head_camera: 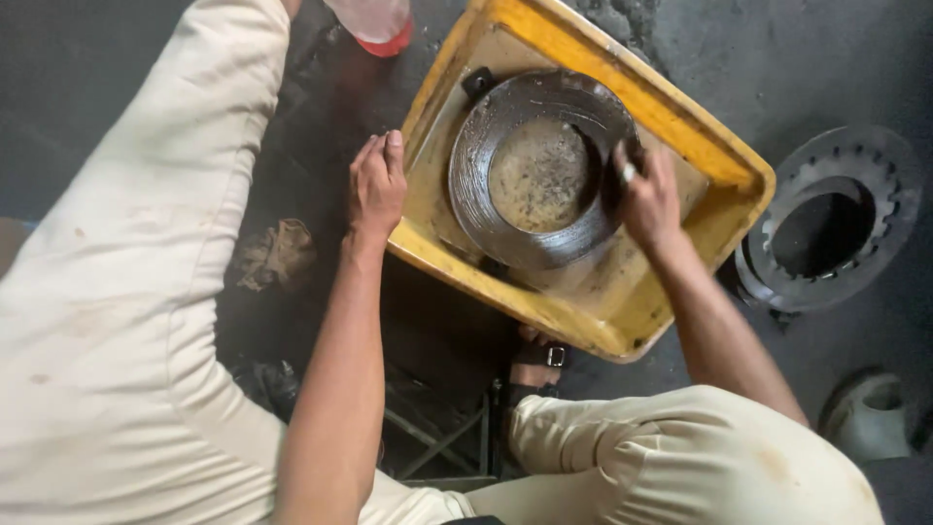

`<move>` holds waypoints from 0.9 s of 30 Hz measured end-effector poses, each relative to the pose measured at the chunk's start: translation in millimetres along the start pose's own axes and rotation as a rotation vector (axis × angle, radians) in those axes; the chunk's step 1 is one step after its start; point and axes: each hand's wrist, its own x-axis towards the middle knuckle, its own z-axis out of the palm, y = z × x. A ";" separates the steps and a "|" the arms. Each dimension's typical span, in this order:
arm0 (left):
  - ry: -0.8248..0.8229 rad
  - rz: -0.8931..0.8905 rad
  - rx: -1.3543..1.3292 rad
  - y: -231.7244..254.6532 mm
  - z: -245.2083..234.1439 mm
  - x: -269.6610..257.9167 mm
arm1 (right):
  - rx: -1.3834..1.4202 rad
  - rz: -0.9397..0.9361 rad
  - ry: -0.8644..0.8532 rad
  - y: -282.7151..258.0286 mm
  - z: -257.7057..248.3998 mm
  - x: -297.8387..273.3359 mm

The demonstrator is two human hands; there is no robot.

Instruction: The recorder is cleaning a metal clutch pressure plate using a spray cleaner and manual scrubbing inside a yellow tray.

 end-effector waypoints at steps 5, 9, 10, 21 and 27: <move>0.009 -0.023 0.000 6.2 -1.8 4.1 | 0.099 -0.037 0.079 -5.4 0.0 -25.7; 0.025 -0.020 0.043 -2.1 -3.8 6.9 | 0.080 0.068 -0.024 -12.0 7.8 -38.9; 0.003 -0.040 0.028 1.9 2.1 1.0 | 0.043 0.035 -0.018 -0.4 5.3 -31.5; 0.086 0.008 0.008 0.5 -6.8 1.5 | 0.091 0.060 0.022 -16.0 0.0 -55.1; -0.008 -0.064 -0.052 11.2 -0.6 9.0 | -0.133 0.024 0.021 2.0 -19.9 -24.0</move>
